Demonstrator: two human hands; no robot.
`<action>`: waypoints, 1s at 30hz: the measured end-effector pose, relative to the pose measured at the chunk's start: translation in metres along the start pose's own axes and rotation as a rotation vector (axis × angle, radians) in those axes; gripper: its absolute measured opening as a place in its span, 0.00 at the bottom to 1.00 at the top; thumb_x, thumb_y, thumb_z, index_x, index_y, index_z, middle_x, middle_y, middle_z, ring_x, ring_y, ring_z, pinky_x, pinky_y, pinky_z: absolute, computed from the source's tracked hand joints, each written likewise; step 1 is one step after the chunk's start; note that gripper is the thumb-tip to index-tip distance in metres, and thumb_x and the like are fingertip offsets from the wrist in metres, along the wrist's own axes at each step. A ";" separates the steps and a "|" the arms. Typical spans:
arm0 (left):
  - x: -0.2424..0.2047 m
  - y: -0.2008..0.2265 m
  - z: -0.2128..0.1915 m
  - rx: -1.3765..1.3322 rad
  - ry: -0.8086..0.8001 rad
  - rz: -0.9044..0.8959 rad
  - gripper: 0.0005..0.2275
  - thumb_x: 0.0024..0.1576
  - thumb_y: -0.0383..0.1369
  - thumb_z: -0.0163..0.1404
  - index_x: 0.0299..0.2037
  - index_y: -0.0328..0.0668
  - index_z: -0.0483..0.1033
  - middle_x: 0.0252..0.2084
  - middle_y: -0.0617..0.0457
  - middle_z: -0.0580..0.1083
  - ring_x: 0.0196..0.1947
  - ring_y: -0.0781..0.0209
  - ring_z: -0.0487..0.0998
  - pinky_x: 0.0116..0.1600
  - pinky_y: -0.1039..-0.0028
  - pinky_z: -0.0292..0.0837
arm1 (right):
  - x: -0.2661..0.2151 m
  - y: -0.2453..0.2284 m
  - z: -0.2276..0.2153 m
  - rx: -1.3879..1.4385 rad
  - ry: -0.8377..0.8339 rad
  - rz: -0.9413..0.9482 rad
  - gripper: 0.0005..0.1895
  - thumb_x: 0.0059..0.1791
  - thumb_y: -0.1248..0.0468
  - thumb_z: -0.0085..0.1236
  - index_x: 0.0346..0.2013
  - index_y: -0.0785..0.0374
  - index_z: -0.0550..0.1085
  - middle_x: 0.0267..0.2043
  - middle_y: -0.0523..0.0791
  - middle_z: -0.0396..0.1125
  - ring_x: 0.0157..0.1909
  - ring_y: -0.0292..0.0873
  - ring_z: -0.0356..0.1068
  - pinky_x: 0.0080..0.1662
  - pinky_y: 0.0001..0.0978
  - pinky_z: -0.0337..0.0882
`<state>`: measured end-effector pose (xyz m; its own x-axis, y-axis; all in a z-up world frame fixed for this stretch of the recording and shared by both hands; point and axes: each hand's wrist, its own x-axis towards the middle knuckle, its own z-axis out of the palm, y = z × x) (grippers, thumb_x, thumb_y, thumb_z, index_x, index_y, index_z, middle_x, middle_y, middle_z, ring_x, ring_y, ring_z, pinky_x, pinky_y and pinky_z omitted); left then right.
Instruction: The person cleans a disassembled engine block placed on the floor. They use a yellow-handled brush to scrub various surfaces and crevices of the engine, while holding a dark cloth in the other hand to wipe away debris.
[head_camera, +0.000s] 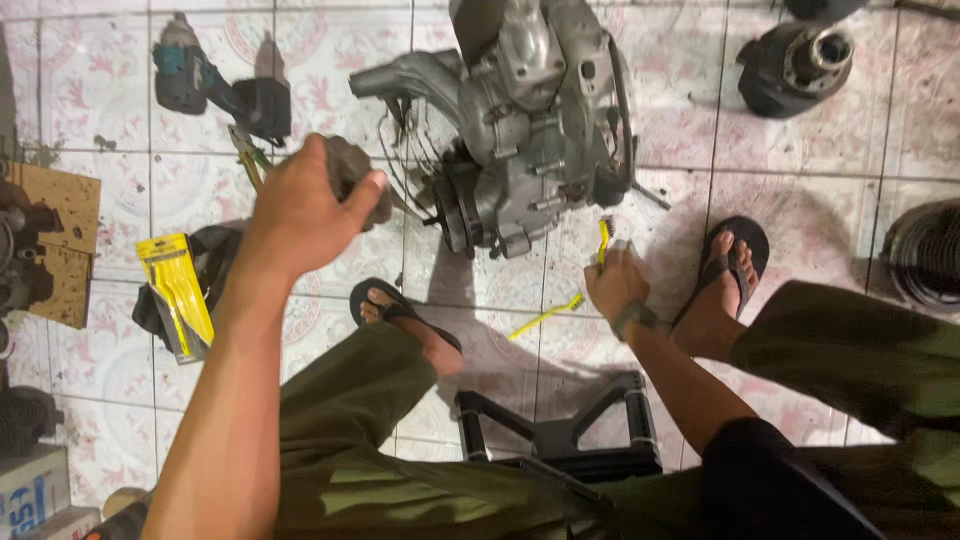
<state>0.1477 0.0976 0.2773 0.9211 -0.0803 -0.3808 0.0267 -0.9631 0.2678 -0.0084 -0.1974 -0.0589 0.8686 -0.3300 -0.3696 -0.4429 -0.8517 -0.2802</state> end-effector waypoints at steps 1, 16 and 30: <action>0.001 0.001 -0.003 -0.003 0.005 0.003 0.23 0.55 0.50 0.48 0.41 0.32 0.66 0.40 0.31 0.72 0.47 0.32 0.72 0.47 0.47 0.68 | 0.000 0.002 0.010 -0.002 0.006 -0.001 0.19 0.44 0.54 0.42 0.42 0.64 0.68 0.45 0.52 0.63 0.42 0.56 0.69 0.41 0.53 0.72; -0.009 -0.008 -0.008 0.018 -0.053 -0.058 0.25 0.55 0.49 0.46 0.47 0.30 0.66 0.41 0.32 0.70 0.48 0.31 0.71 0.43 0.47 0.69 | 0.023 -0.158 -0.025 0.734 0.092 -0.375 0.04 0.45 0.65 0.53 0.34 0.60 0.71 0.26 0.53 0.70 0.32 0.55 0.73 0.34 0.42 0.72; -0.003 -0.004 0.001 0.008 -0.068 -0.035 0.30 0.57 0.50 0.45 0.54 0.23 0.63 0.48 0.28 0.69 0.53 0.29 0.67 0.48 0.43 0.67 | -0.035 -0.120 -0.007 0.818 -0.118 -0.254 0.04 0.44 0.67 0.48 0.31 0.64 0.70 0.32 0.55 0.70 0.34 0.53 0.73 0.38 0.40 0.72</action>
<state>0.1447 0.1014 0.2766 0.8913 -0.0637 -0.4490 0.0548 -0.9677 0.2460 0.0159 -0.0862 -0.0058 0.9542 -0.0861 -0.2865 -0.2989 -0.3184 -0.8996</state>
